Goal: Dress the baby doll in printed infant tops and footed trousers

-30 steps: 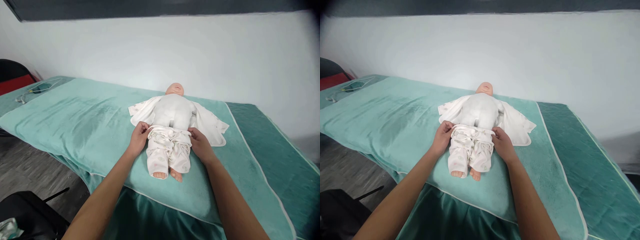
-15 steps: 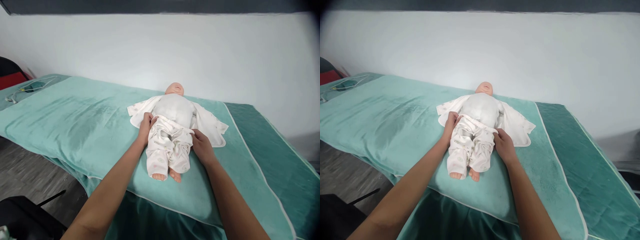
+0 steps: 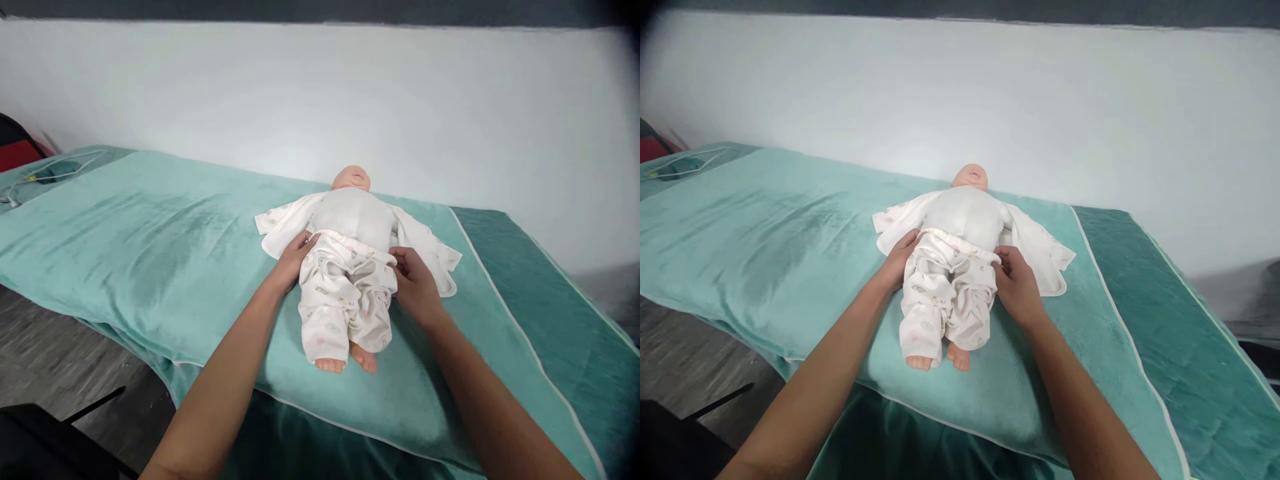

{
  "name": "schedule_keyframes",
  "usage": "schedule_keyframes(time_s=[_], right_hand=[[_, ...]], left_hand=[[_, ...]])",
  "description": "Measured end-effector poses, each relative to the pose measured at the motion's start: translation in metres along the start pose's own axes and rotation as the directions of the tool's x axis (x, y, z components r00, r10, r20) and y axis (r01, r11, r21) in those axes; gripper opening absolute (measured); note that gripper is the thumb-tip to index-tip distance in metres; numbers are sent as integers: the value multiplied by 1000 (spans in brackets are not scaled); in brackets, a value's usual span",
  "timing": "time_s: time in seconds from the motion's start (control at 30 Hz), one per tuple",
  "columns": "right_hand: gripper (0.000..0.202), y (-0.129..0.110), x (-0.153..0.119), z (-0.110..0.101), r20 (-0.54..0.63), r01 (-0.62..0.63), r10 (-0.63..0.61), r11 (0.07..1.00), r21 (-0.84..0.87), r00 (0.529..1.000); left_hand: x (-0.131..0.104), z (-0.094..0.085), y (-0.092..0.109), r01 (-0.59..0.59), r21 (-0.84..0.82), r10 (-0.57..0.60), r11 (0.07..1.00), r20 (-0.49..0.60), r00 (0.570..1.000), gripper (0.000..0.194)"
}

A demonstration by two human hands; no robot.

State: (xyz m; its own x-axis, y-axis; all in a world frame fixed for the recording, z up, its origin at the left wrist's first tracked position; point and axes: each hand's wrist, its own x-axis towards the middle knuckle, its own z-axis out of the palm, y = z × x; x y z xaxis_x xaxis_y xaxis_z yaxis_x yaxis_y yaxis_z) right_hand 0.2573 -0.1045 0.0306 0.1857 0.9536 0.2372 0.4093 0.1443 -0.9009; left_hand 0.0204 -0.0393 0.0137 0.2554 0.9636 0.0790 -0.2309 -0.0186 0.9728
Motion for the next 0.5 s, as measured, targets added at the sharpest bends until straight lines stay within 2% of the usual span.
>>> schedule_keyframes(time_s=[0.1,0.17,0.23,0.37,0.5], right_hand=[[25,-8,10,4,-44,-73,84,974,216,995],[20,-8,13,9,-6,-153,166,921,358,986],[13,-5,12,13,65,-218,210,881,420,975],[12,4,8,12,245,-294,197,831,472,949],[27,9,6,2,388,-341,151,805,486,909]], left_hand=[[1,0,-2,54,-227,-51,972,20,999,35],[1,1,-2,93,-336,-85,937,39,996,31],[1,0,-2,136,-404,-128,904,46,991,31],[0,-2,-4,287,-444,-271,849,101,957,33],[-3,-4,-7,366,-402,-337,839,144,930,31]])
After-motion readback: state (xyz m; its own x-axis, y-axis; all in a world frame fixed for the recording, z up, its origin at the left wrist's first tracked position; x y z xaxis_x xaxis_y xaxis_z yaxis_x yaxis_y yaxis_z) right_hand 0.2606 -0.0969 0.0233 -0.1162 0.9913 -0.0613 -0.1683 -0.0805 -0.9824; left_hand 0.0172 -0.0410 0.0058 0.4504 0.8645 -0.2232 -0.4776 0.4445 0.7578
